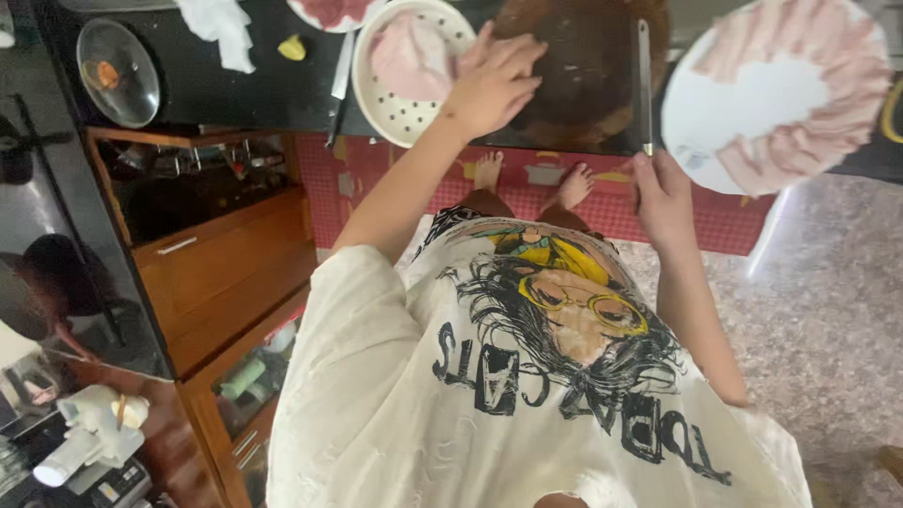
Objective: The person slices raw meat into thin pieces with a knife on a wooden cutting board and places the slices onto a white plate.
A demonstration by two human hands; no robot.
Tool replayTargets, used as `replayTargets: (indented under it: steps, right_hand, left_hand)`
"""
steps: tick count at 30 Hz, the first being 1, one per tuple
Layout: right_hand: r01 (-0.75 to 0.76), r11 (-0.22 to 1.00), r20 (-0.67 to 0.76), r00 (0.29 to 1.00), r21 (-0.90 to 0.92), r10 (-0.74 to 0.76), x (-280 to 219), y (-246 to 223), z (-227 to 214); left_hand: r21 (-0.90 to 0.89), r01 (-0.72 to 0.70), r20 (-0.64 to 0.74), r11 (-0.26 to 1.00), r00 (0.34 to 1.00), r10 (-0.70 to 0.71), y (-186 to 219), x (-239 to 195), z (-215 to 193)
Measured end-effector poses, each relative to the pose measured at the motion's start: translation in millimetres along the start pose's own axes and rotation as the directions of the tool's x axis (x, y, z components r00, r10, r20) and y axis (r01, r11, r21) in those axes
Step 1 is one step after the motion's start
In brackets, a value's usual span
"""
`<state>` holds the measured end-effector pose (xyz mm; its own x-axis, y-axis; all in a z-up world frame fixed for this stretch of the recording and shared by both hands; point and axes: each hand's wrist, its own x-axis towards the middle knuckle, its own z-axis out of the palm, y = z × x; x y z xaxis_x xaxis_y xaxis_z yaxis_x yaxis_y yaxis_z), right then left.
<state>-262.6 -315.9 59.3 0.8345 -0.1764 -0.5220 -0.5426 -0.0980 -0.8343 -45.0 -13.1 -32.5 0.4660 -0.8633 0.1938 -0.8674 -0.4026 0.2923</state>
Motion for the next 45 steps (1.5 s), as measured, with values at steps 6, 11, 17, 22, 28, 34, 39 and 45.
replayTargets:
  steps: [6, 11, 17, 22, 28, 34, 39, 45]
  right_hand:
    - [0.171, 0.968, -0.048, 0.982, -0.181, -0.182, 12.7, 16.0, 81.0]
    - [-0.022, 0.934, -0.143, 0.989, -0.357, -0.032, 3.1, -7.1, 146.9]
    - [-0.082, 0.913, -0.228, 0.974, -0.399, -0.012, 7.1, 3.0, 194.1]
    - [-0.11, 0.917, -0.28, 0.96, -0.383, -0.002, -0.4, 23.5, 223.0]
    - [0.046, 0.854, -0.316, 0.918, -0.518, -0.241, -7.1, 25.4, 234.0]
    - [-0.102, 0.898, -0.36, 0.931, -0.429, -0.066, 3.5, 24.1, 226.3]
    - [-0.196, 0.69, -0.37, 0.922, -0.696, -0.112, 18.7, 35.9, 222.0]
    - [-0.107, 0.854, -0.363, 0.926, -0.509, -0.1, 15.6, 46.1, 216.2]
  left_hand:
    - [-0.154, -0.012, -0.065, 0.988, 0.998, 0.002, -6.9, -7.6, -16.4]
    - [-0.183, -0.045, -0.153, 0.982, 0.988, 0.017, -12.3, -14.9, -8.6]
    - [-0.248, -0.061, -0.194, 0.967, 0.981, 0.012, -17.3, -12.8, -10.3]
    - [-0.294, 0.057, -0.052, 0.954, 0.996, -0.076, -20.3, -8.5, -24.4]
    - [-0.072, 0.135, 0.266, 0.988, 0.958, -0.111, -36.7, -14.2, -0.5]
    - [-0.148, 0.304, 0.046, 0.941, 0.953, -0.3, -12.9, 1.0, 44.1]
    - [-0.236, 0.137, -0.004, 0.962, 0.99, -0.142, -4.2, 9.3, 9.1]
    - [-0.352, 0.023, -0.23, 0.936, 0.967, -0.11, -3.1, 27.6, -3.3]
